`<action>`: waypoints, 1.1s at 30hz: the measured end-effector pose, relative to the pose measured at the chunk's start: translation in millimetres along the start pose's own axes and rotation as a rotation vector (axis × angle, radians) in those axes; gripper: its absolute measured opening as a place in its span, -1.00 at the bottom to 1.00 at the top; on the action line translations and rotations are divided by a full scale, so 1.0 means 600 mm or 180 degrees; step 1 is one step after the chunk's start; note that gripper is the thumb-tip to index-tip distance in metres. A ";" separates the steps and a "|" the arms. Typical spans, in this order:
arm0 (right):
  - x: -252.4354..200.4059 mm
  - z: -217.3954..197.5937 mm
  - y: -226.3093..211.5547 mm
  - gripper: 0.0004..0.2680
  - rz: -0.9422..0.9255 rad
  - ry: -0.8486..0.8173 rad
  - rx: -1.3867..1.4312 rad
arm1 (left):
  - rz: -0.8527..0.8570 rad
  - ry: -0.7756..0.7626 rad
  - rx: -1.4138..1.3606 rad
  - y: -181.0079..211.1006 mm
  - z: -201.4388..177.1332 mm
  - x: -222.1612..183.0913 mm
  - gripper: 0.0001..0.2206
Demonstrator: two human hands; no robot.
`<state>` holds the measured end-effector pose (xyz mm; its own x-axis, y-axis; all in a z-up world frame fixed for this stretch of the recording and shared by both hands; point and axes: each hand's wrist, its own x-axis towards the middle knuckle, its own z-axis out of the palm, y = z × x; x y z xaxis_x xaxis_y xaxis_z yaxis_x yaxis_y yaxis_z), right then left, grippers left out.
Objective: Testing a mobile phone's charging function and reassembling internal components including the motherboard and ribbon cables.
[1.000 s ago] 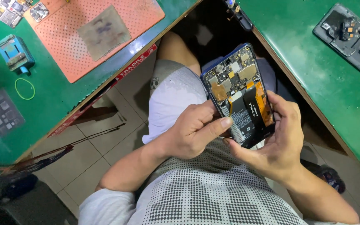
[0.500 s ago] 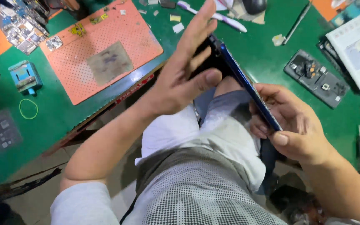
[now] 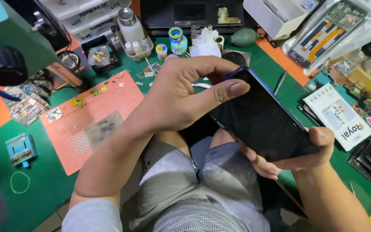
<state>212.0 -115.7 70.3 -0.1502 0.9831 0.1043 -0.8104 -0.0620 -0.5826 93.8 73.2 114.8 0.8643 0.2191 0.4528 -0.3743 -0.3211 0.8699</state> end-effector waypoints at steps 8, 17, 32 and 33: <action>-0.003 -0.014 -0.005 -0.51 -0.0260 0.0272 -0.0648 | -0.0243 -0.0174 -0.0261 -0.044 -0.001 0.008 -0.74; -0.013 0.011 0.032 -0.35 -0.1295 0.2482 -0.5589 | -0.0268 -0.0330 -0.2018 -0.121 0.066 -0.025 -0.31; -0.016 0.054 0.012 -0.73 -0.1318 0.1937 -0.6512 | -0.1723 -0.0518 -0.3306 -0.115 0.108 -0.046 -0.31; -0.010 0.061 0.003 -0.74 -0.1513 0.1289 -0.6021 | -0.1989 -0.0761 -0.3339 -0.114 0.106 -0.047 -0.29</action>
<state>190.7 -127.8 98.1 0.1919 0.8544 0.4828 0.8217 0.1292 -0.5551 116.5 30.6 30.4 0.9892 -0.1392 -0.0461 0.1306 0.6925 0.7095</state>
